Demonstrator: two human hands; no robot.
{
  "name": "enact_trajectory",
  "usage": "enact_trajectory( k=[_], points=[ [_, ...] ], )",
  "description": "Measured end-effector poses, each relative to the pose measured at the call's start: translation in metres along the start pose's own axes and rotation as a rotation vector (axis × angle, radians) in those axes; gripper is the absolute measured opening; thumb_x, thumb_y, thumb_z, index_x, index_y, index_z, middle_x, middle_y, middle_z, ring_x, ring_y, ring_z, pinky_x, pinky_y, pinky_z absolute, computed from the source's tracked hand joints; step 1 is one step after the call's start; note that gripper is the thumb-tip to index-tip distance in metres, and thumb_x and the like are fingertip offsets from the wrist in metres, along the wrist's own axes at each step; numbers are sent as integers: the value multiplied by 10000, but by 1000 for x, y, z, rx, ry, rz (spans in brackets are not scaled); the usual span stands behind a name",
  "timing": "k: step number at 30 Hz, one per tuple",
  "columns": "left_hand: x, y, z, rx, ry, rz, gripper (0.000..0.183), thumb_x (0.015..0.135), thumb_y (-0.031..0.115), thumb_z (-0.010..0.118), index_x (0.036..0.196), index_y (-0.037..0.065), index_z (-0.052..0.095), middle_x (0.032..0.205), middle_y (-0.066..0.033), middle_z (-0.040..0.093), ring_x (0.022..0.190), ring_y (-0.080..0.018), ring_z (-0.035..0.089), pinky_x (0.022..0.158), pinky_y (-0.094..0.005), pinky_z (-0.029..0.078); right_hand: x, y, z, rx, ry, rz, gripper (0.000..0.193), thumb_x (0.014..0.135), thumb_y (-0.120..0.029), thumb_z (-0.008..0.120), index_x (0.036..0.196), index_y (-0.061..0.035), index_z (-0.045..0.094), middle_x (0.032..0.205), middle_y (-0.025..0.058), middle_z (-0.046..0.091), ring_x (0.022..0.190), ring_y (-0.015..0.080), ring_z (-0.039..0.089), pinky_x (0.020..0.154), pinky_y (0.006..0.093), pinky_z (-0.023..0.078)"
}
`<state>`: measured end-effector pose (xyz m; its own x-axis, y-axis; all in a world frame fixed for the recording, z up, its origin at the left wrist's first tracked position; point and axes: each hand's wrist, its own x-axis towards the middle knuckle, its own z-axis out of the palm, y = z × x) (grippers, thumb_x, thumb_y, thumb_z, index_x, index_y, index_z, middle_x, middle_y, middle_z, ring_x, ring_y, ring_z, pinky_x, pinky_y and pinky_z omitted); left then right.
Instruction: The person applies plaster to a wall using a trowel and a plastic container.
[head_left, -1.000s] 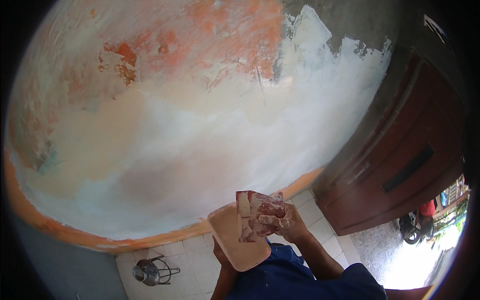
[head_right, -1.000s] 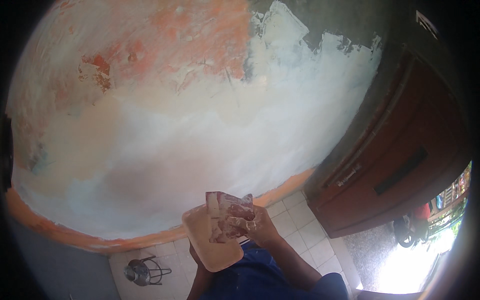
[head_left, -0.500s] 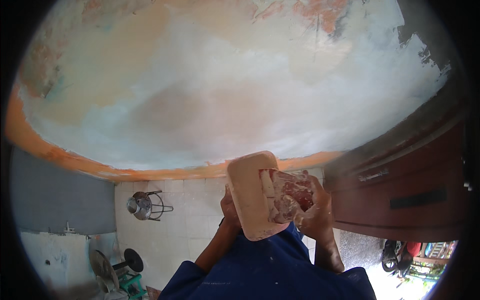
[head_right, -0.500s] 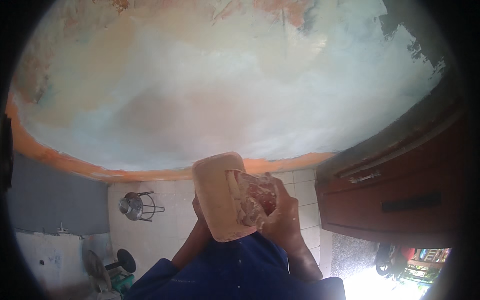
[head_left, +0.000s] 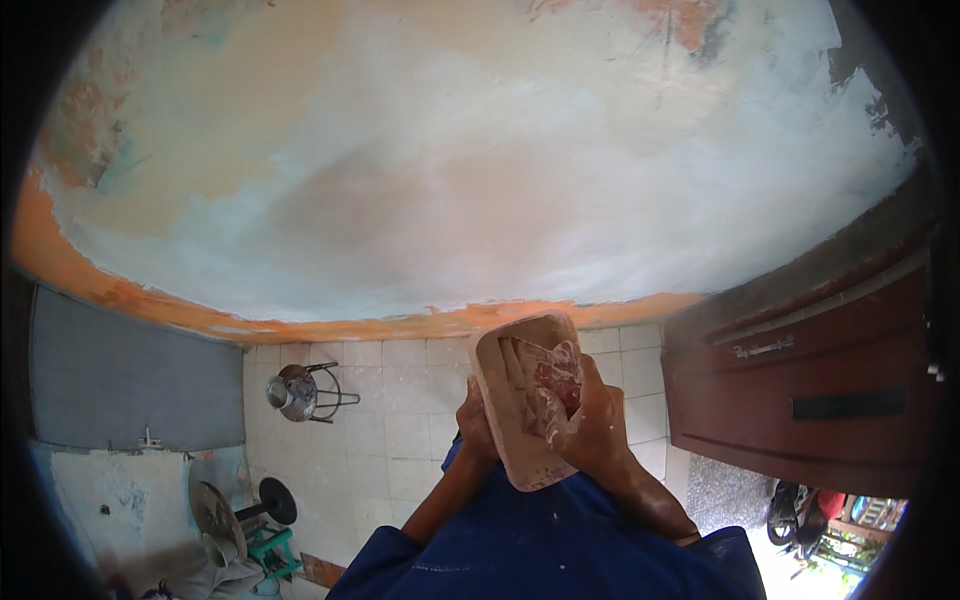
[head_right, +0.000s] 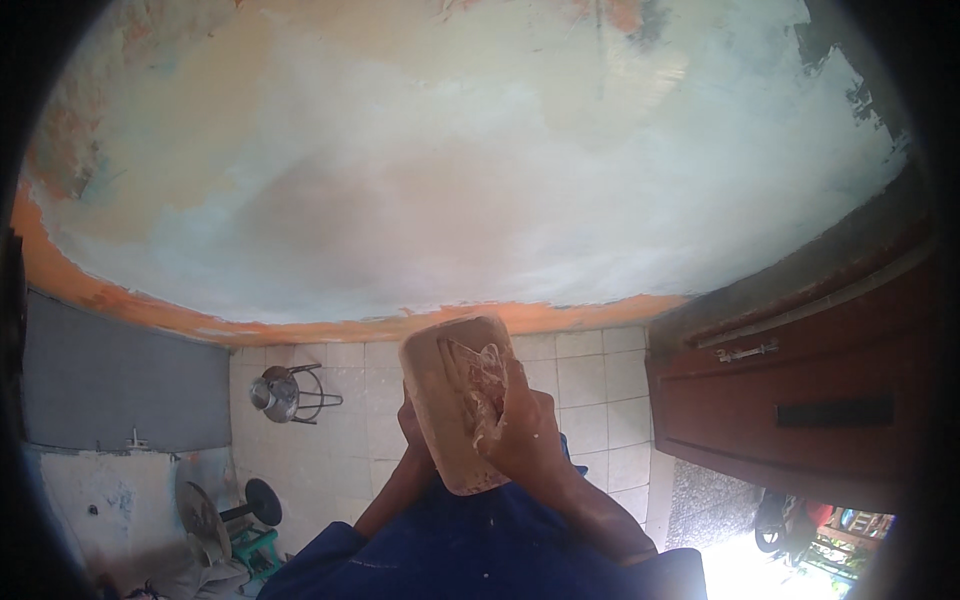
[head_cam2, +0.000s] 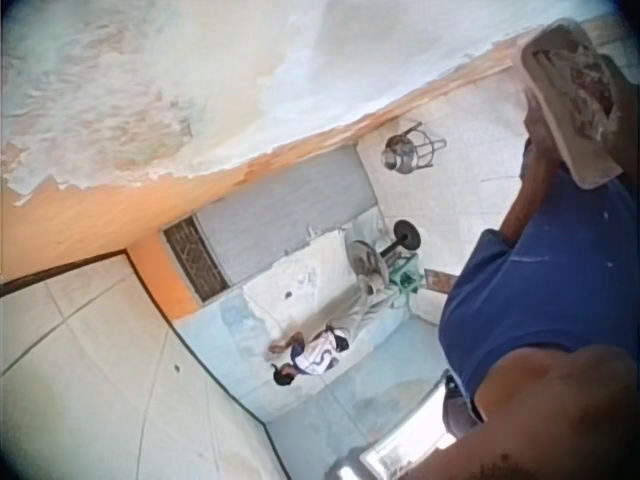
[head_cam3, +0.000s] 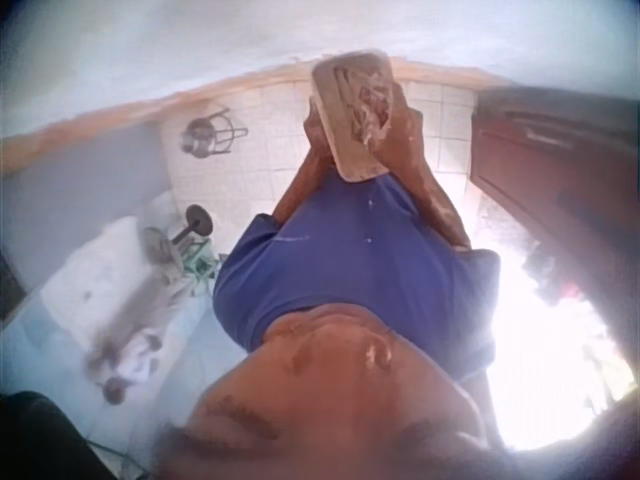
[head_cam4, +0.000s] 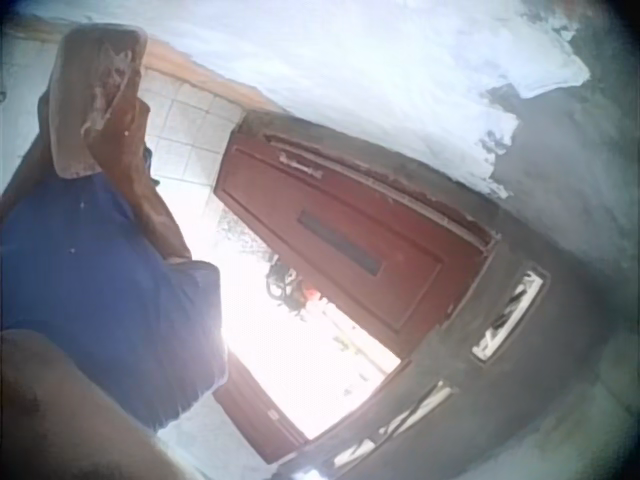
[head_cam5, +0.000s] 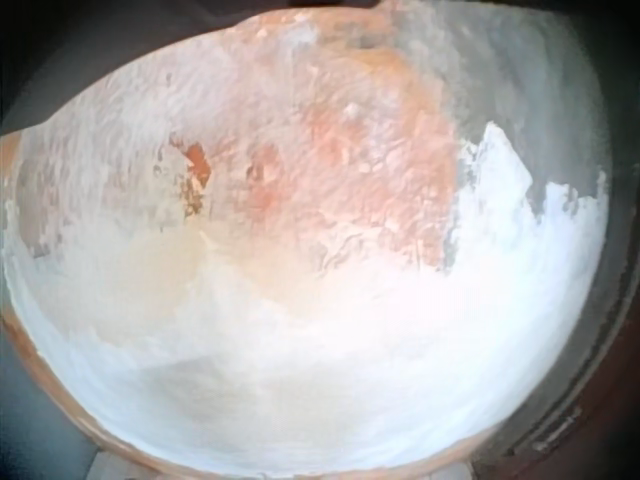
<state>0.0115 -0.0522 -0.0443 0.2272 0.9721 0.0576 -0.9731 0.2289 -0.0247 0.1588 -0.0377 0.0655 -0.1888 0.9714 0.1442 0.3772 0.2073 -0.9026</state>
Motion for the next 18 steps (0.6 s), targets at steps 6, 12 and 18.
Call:
enact_trajectory(
  k=[6, 12, 18],
  points=[
    [-3, 5, 1, 142, 90, 2, 592, 999, 466, 310, 1410, 40, 344, 1340, -193, 474, 1195, -334, 513, 1016, -498, 435, 0, -1, 10, -23, 5, 26, 702, 651, 23, 632, 1291, 106, 355, 991, 280, 642, 889, 442, 644, 756, 450, 543],
    [-7, -5, 19, 494, 310, 3, 568, 1010, 443, 283, 1404, 40, 349, 1318, -187, 493, 1163, -325, 536, 1004, -479, 451, 9, -16, 12, 30, -27, 149, 602, 649, 12, 633, 1196, 87, 392, 890, 270, 631, 869, 474, 616, 771, 475, 509],
    [-5, -2, 12, 204, 91, 34, 428, 1010, 295, 298, 1364, 68, 379, 1269, -136, 511, 1162, -260, 531, 1014, -391, 458, 7, -11, 16, -73, -110, 197, 678, 642, 60, 647, 1264, 125, 384, 915, 255, 649, 821, 398, 671, 667, 388, 542]
  ],
)
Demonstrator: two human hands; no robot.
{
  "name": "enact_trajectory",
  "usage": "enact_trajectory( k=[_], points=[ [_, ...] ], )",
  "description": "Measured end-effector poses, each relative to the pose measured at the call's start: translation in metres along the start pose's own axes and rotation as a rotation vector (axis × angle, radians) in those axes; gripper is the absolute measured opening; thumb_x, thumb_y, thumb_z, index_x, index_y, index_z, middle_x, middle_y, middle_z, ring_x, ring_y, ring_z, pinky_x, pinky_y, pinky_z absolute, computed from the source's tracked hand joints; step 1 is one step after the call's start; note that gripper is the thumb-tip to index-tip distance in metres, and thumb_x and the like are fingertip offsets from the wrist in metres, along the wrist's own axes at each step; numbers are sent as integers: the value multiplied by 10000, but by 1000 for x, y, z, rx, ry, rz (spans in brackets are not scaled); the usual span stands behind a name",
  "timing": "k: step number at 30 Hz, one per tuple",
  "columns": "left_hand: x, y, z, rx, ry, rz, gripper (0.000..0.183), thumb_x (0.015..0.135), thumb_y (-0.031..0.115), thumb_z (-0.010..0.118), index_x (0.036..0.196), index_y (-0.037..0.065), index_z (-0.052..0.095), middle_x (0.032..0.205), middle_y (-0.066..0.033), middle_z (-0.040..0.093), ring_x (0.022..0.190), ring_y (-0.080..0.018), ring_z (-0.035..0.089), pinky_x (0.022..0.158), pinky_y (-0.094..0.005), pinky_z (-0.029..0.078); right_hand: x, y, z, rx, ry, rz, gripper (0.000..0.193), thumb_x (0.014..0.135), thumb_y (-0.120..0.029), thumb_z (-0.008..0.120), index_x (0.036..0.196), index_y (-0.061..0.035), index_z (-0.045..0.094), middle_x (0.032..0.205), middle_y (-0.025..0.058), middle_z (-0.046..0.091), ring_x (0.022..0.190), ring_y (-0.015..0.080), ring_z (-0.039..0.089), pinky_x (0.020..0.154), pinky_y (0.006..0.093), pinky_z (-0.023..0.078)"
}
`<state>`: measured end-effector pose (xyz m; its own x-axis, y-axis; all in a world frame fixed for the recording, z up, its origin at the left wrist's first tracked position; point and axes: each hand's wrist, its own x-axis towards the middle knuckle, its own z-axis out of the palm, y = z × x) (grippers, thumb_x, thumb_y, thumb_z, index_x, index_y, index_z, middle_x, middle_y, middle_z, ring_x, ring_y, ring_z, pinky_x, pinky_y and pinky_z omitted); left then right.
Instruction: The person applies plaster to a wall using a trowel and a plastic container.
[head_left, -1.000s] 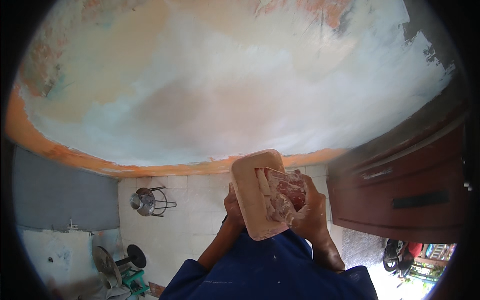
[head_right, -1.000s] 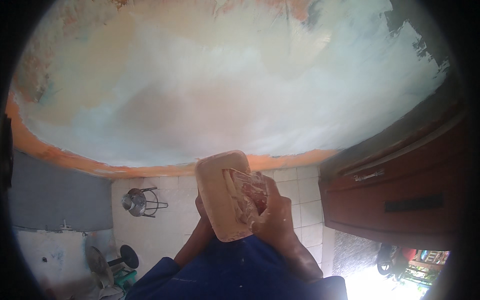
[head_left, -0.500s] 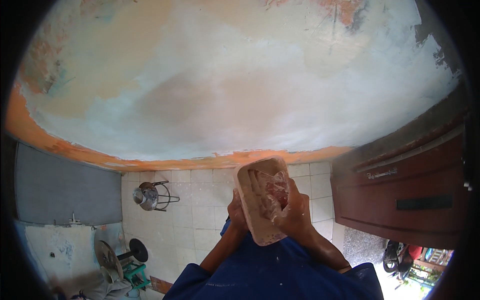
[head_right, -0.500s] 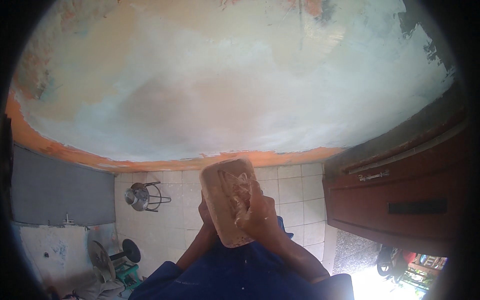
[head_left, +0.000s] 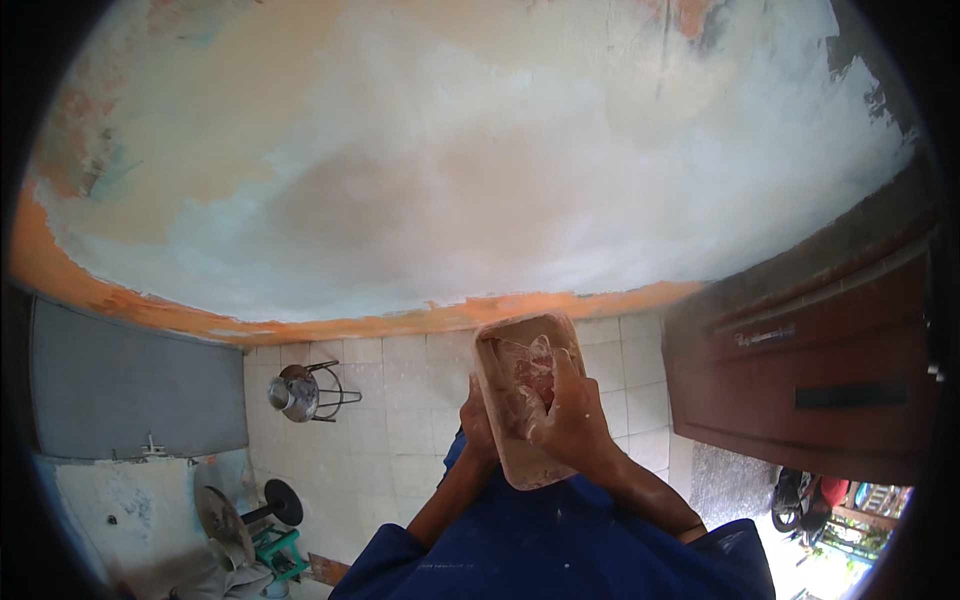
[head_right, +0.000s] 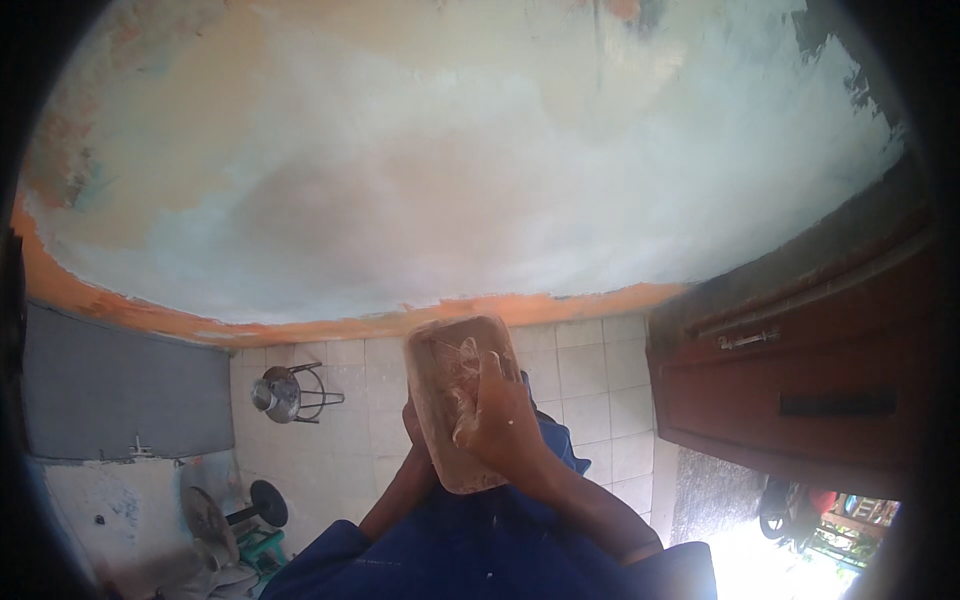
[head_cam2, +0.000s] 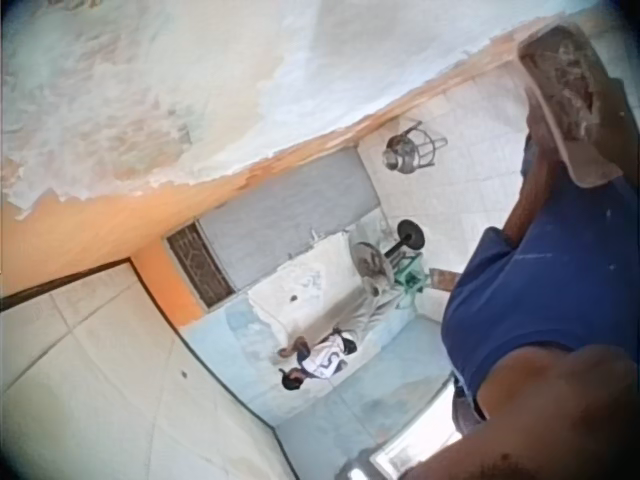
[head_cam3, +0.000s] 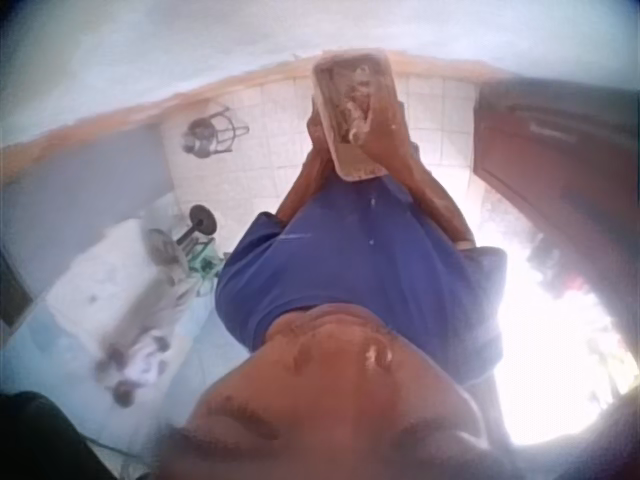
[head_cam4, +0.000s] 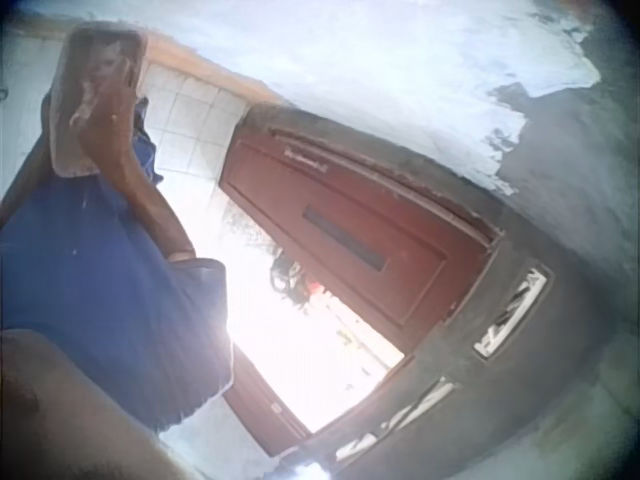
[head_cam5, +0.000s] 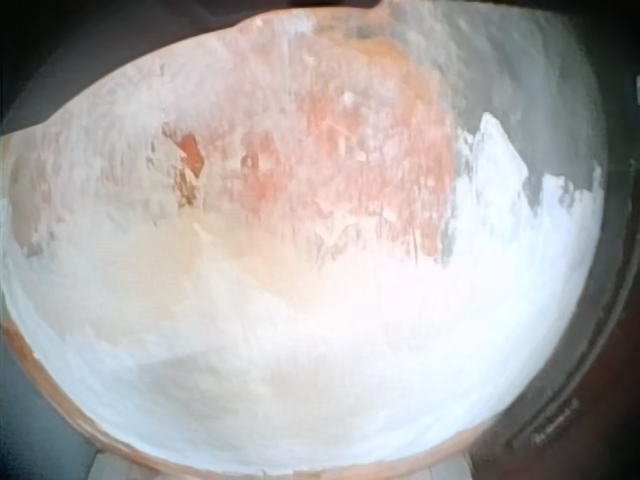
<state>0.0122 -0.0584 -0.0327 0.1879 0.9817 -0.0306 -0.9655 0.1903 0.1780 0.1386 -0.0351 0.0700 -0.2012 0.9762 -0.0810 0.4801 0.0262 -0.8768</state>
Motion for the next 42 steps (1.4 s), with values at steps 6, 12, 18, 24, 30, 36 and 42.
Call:
enact_trajectory(
  k=[6, 12, 18, 24, 30, 36, 42],
  points=[
    [-2, 5, -20, 315, 154, 13, 574, 1012, 434, 297, 1394, 7, 341, 1324, -209, 480, 1179, -322, 528, 996, -447, 471, -3, 11, 8, 27, 68, -120, 626, 667, 57, 628, 1246, 132, 404, 920, 260, 647, 852, 401, 670, 686, 396, 542],
    [-4, 9, -11, 382, 163, -17, 611, 999, 458, 327, 1397, -6, 330, 1325, -222, 475, 1168, -337, 530, 1009, -472, 454, 0, 9, -3, 217, 11, -3, 547, 738, -21, 648, 1246, 61, 463, 990, 267, 632, 912, 430, 626, 775, 436, 516],
    [-3, 6, -31, 306, 16, -37, 625, 994, 466, 346, 1416, 6, 308, 1350, -211, 455, 1211, -344, 490, 1040, -480, 412, 0, 17, -13, 333, 4, -33, 417, 738, 53, 612, 1145, 81, 525, 1005, 125, 657, 926, 124, 596, 814, 289, 504],
    [-5, 6, -35, 402, 0, -64, 610, 993, 453, 366, 1420, 21, 309, 1362, -195, 451, 1217, -341, 482, 1053, -486, 389, -4, 8, -24, 413, 9, 31, 393, 747, 56, 608, 1131, 83, 531, 988, 107, 647, 917, 123, 584, 807, 288, 499],
    [1, 4, -35, 392, -99, -16, 556, 988, 423, 375, 1382, 30, 364, 1312, -169, 488, 1181, -319, 507, 1030, -467, 410, -10, 11, -25, 449, 43, 88, 360, 789, 9, 651, 1129, 65, 546, 994, 99, 648, 913, 110, 579, 801, 281, 500],
    [13, -2, 8, 59, 191, -97, 472, 975, 388, 368, 1326, 80, 435, 1219, -136, 544, 1121, -262, 545, 974, -403, 467, -21, 0, -41, 534, 45, 69, 379, 805, -17, 695, 1144, 60, 545, 988, 81, 658, 907, 105, 595, 797, 277, 507],
    [4, -2, -35, 557, 350, -52, 480, 867, 377, 634, 1255, 122, 511, 1151, -28, 589, 1043, -138, 583, 877, -298, 501, -18, 7, -62, 745, 61, 130, 365, 818, -16, 678, 1148, 84, 555, 1060, 119, 661, 945, 147, 629, 832, 291, 525]
  ],
)
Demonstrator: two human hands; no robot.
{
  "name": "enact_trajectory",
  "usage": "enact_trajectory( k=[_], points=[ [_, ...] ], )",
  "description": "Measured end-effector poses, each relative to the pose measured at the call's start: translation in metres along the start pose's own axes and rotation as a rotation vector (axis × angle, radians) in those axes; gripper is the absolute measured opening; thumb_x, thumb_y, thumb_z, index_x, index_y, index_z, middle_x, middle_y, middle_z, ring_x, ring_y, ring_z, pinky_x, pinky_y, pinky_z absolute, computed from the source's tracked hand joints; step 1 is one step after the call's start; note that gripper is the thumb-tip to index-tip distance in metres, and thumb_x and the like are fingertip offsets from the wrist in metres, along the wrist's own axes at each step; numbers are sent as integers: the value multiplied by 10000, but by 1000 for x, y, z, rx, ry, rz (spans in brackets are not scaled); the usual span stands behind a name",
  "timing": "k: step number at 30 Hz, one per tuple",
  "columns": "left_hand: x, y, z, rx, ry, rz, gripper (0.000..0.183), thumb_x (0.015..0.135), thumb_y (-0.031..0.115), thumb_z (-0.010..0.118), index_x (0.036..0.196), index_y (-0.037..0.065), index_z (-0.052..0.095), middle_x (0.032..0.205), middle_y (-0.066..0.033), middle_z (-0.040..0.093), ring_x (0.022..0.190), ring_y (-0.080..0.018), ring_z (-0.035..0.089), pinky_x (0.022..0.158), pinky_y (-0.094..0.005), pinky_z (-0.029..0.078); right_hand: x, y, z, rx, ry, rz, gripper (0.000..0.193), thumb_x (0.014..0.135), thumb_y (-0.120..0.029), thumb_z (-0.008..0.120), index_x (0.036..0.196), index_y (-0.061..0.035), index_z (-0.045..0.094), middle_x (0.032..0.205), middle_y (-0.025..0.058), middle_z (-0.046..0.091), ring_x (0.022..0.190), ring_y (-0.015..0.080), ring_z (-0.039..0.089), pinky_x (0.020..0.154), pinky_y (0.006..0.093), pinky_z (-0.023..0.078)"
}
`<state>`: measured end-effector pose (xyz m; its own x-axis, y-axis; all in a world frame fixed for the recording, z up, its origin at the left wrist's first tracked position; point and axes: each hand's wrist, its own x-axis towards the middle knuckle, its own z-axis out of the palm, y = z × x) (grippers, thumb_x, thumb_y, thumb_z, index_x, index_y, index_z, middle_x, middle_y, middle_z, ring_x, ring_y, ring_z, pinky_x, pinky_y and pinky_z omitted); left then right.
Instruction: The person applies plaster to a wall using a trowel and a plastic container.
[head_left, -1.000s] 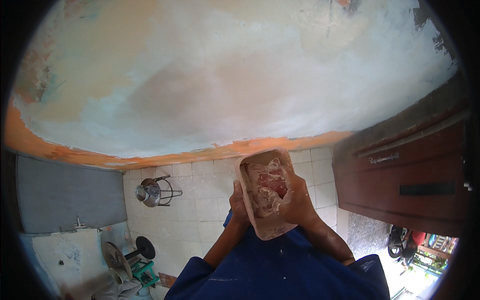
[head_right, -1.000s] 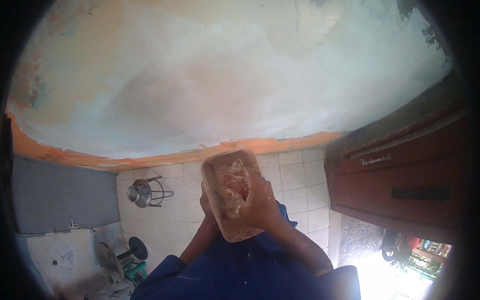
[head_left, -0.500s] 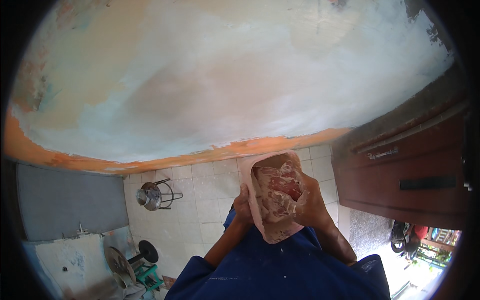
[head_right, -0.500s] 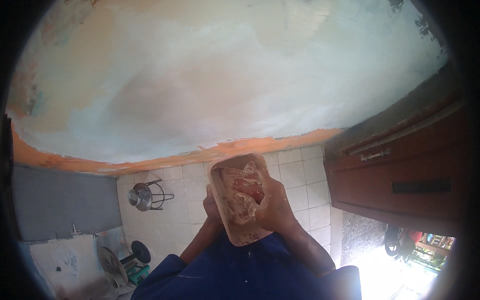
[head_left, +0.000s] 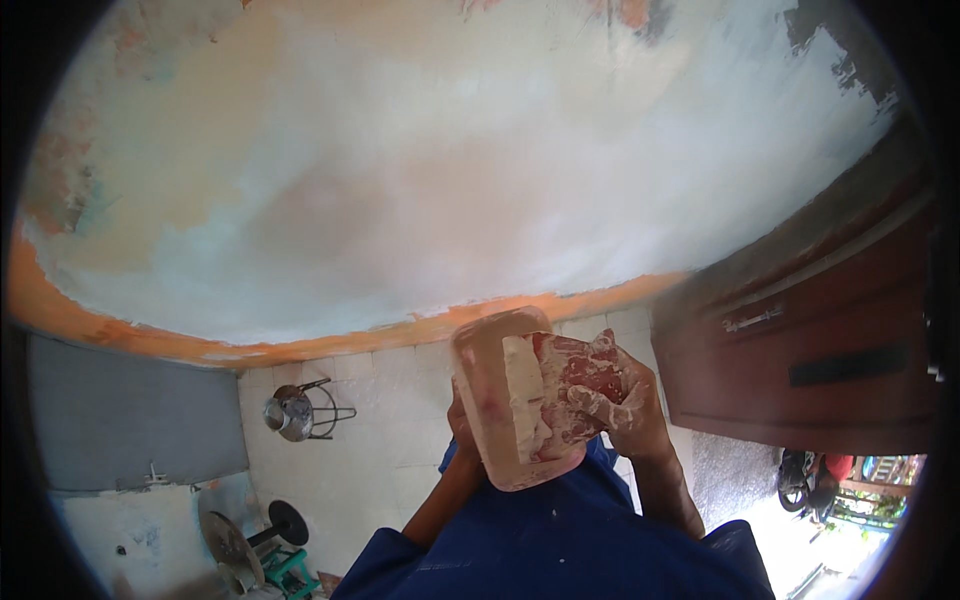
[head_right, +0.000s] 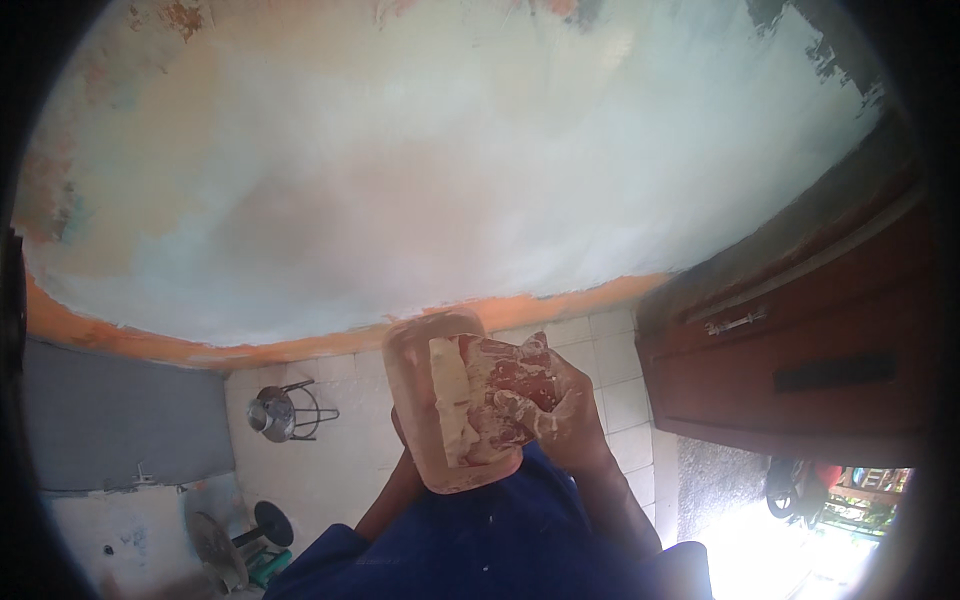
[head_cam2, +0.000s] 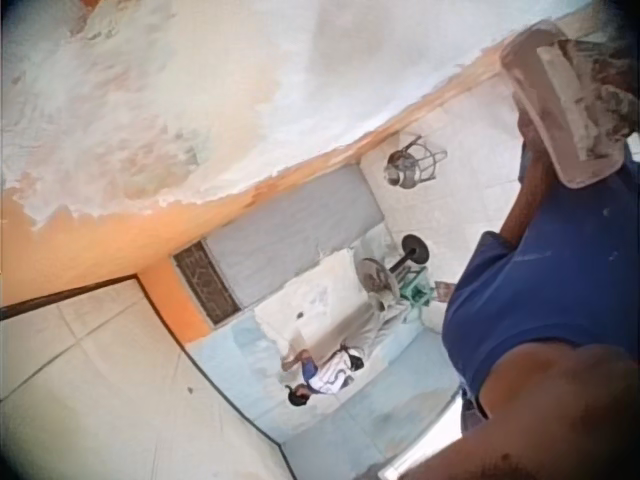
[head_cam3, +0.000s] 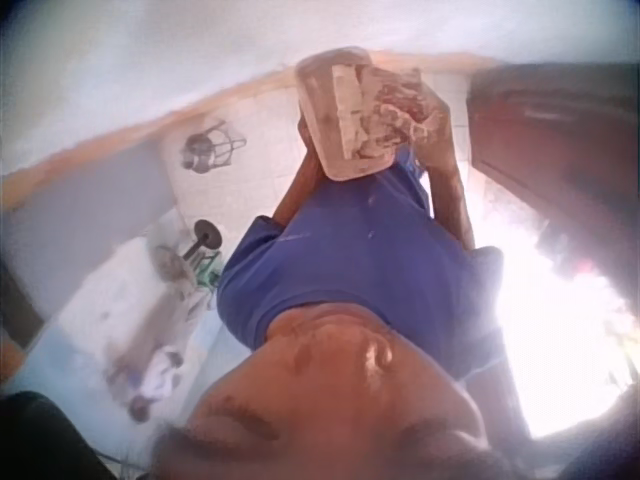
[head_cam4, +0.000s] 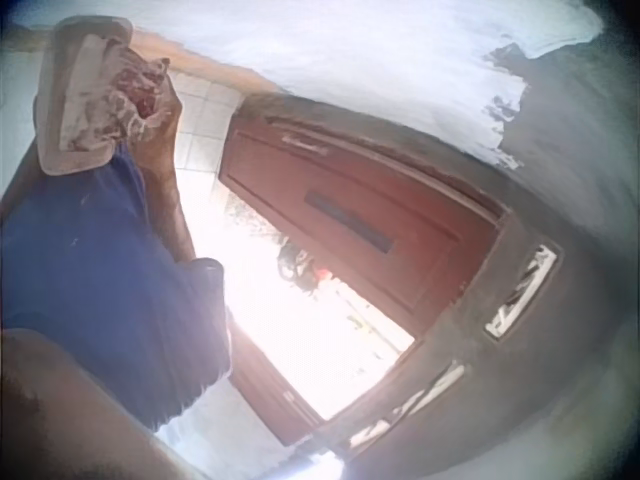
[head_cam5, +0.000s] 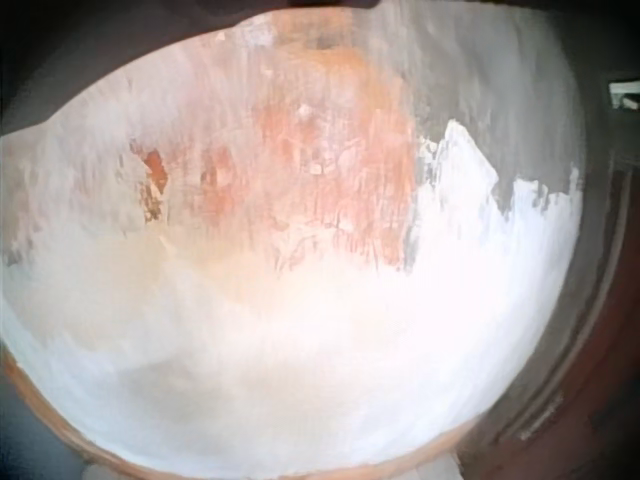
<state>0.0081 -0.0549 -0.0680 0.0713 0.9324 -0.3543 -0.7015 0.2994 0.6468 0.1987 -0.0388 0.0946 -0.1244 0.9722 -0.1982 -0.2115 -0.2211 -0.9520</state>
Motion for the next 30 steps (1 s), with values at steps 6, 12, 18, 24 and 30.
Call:
enact_trajectory(
  k=[6, 12, 18, 24, 30],
  points=[
    [-4, 26, 63, 354, 15, 136, 409, 915, 318, 575, 1244, 85, 510, 1139, -43, 595, 1032, -147, 595, 859, -315, 515, 10, 10, -23, 493, 9, 145, 376, 838, 1, 655, 1197, 38, 547, 1069, 126, 648, 972, 195, 644, 836, 323, 556],
    [10, 42, 94, -356, -243, -23, 406, 1008, 318, 362, 1273, 30, 467, 1168, -132, 578, 1078, -228, 592, 885, -374, 520, 25, 3, -35, 701, -75, 78, 295, 869, 24, 595, 1160, 39, 551, 1081, 110, 624, 952, 213, 650, 808, 353, 583],
    [16, 53, 142, -505, -451, -108, 432, 1015, 370, 341, 1279, 52, 469, 1149, -117, 581, 1042, -250, 598, 905, -378, 506, 44, -37, -42, 581, 4, -52, 275, 888, 5, 573, 1161, 34, 553, 1082, 115, 622, 940, 227, 652, 799, 363, 588],
    [35, 43, 153, -535, -514, -106, 460, 1010, 413, 347, 1295, 76, 475, 1189, -92, 574, 1109, -266, 560, 991, -417, 444, 57, -63, -59, 436, -1, -156, 325, 920, -104, 573, 1204, 46, 527, 1122, 147, 602, 953, 259, 643, 824, 396, 581],
    [37, 50, 176, -566, -381, -220, 490, 992, 461, 376, 1297, 92, 478, 1212, -76, 561, 1106, -265, 560, 978, -426, 450, 87, -150, -59, 463, 70, -422, 333, 852, 29, 563, 1178, 28, 494, 1061, 119, 602, 921, 236, 652, 788, 347, 585]
  ],
)
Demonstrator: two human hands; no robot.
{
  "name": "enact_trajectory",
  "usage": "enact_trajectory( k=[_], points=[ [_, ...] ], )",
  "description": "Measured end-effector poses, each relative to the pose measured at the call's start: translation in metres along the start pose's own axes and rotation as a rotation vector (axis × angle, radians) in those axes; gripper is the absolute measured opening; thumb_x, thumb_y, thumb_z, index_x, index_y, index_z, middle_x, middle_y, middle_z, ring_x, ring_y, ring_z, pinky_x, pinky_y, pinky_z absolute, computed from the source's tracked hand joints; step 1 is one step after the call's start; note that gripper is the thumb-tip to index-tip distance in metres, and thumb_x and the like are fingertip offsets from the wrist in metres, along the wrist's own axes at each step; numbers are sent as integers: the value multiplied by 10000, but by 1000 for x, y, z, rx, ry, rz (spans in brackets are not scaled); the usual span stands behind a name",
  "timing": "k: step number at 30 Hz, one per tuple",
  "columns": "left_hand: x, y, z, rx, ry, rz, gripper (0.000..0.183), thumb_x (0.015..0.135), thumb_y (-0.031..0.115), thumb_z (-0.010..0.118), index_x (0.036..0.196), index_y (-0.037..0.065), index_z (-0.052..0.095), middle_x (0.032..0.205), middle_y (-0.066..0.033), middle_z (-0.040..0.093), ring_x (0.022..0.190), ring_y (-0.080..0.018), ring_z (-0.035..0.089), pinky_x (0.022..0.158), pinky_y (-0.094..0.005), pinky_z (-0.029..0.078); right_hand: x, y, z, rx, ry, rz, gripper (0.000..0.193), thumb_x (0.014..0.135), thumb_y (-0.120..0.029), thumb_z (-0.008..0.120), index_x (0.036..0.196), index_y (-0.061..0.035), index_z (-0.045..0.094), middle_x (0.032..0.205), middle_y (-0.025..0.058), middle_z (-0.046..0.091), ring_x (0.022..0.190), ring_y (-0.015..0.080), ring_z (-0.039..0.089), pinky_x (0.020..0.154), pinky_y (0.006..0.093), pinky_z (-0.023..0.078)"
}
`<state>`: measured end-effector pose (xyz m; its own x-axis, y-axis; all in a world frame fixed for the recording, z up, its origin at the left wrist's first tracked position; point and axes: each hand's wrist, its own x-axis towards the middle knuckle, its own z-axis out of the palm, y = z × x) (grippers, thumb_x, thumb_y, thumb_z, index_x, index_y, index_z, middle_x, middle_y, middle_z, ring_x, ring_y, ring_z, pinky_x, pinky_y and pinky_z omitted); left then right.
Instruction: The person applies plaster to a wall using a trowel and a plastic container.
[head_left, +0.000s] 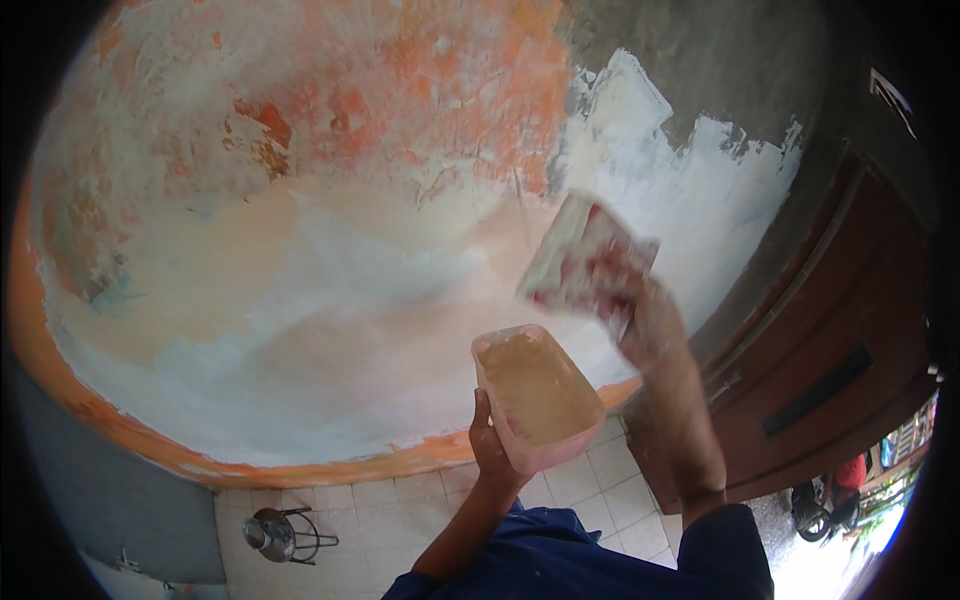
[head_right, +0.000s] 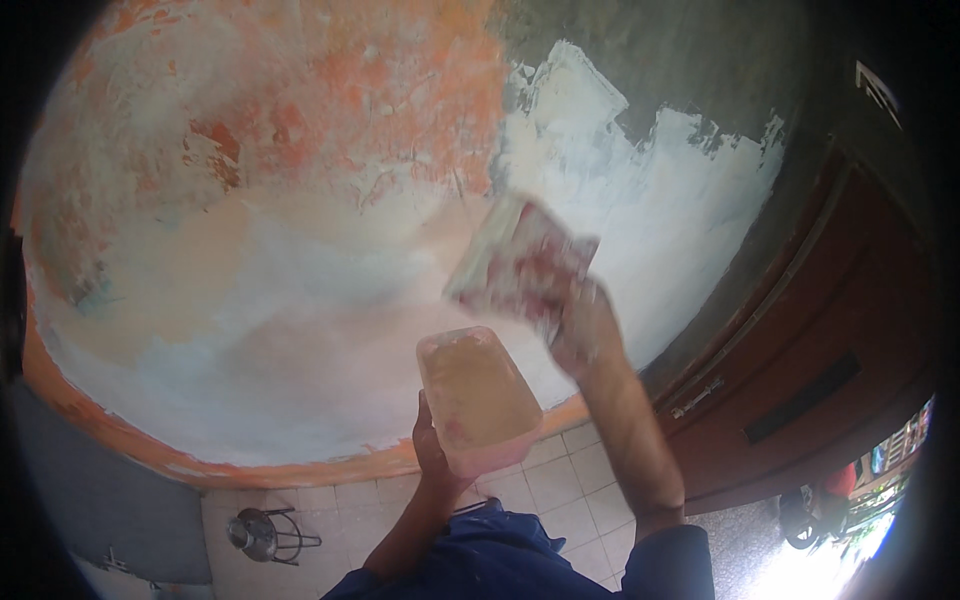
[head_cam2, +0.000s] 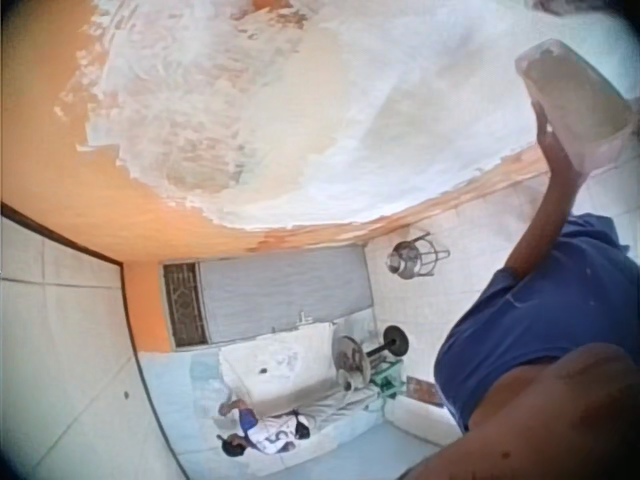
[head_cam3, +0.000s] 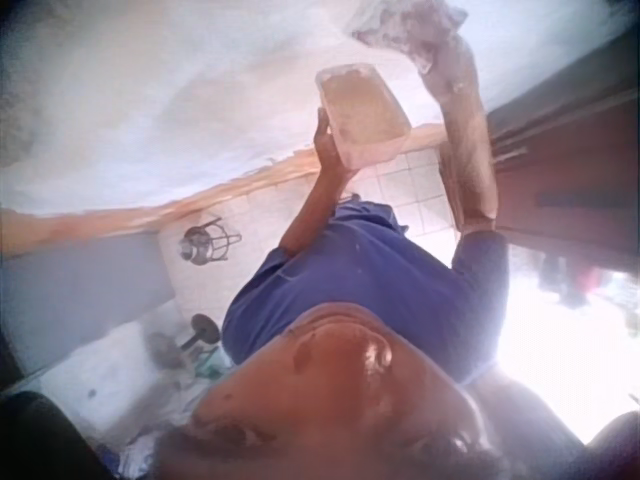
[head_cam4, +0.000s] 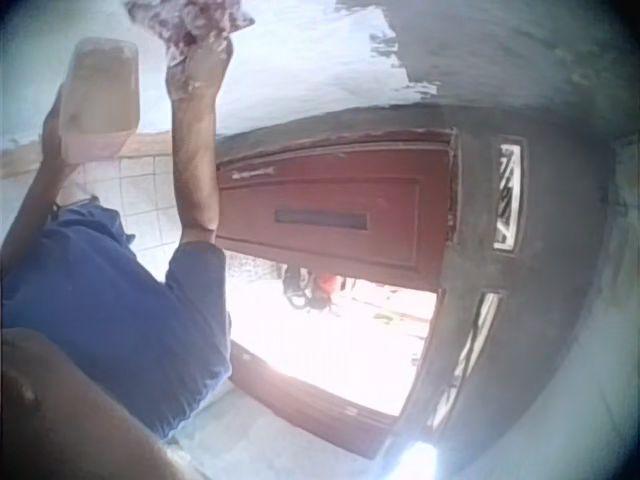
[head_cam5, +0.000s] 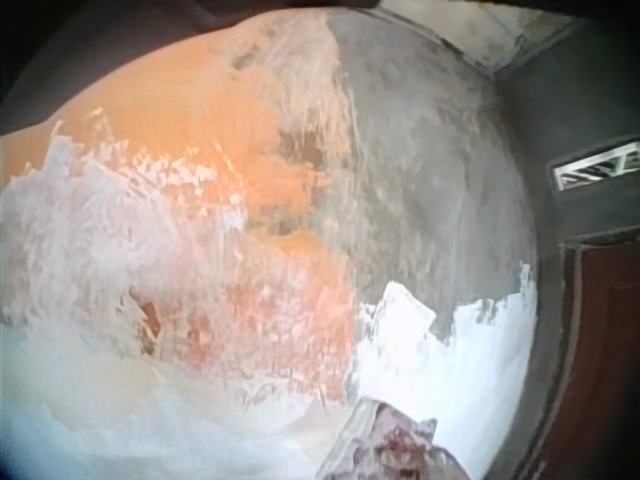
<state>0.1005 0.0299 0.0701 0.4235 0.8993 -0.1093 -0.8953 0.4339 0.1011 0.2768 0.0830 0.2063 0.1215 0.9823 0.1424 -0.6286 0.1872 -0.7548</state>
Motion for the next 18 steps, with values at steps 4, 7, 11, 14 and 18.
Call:
enact_trajectory(
  k=[4, 7, 11, 14, 18],
  points=[
    [-9, -2, 12, 249, -77, 184, 477, 988, 457, 397, 1296, 102, 478, 1184, -71, 564, 1078, -250, 570, 942, -426, 474, 59, -61, 64, -392, 53, -721, 245, 900, 39, 531, 1137, 93, 498, 1024, 140, 609, 944, 263, 656, 791, 335, 571],
    [-17, 1, 12, 284, -43, 255, 445, 999, 427, 386, 1285, 99, 478, 1150, -69, 567, 1052, -232, 576, 904, -415, 498, 114, -90, 96, -1141, 234, -1480, 291, 828, 56, 535, 1115, 39, 578, 940, 169, 641, 808, 308, 650, 733, 353, 536],
    [-21, 8, 11, 74, 87, 221, 400, 1022, 378, 343, 1261, 89, 482, 1126, -71, 567, 1041, -217, 577, 872, -392, 517, 170, -57, 103, -1633, 309, -1536, 418, 732, -19, 588, 1148, 22, 603, 805, 226, 635, 749, 364, 638, 660, 436, 529],
    [-27, 16, 12, 96, 85, 288, 383, 1029, 360, 324, 1257, 93, 478, 1124, -73, 560, 1042, -215, 576, 856, -385, 526, 166, -18, 88, -1580, 226, -1550, 457, 717, -95, 689, 1153, 13, 608, 789, 222, 634, 716, 367, 639, 639, 428, 543],
    [-30, 23, 3, 171, 66, 353, 376, 1031, 345, 322, 1273, 95, 464, 1140, -77, 553, 1043, -220, 578, 848, -378, 531, 138, 21, 50, -1651, 40, -1451, 569, 616, 39, 608, 1183, 0, 596, 992, 229, 644, 901, 371, 644, 734, 416, 553]
  ],
)
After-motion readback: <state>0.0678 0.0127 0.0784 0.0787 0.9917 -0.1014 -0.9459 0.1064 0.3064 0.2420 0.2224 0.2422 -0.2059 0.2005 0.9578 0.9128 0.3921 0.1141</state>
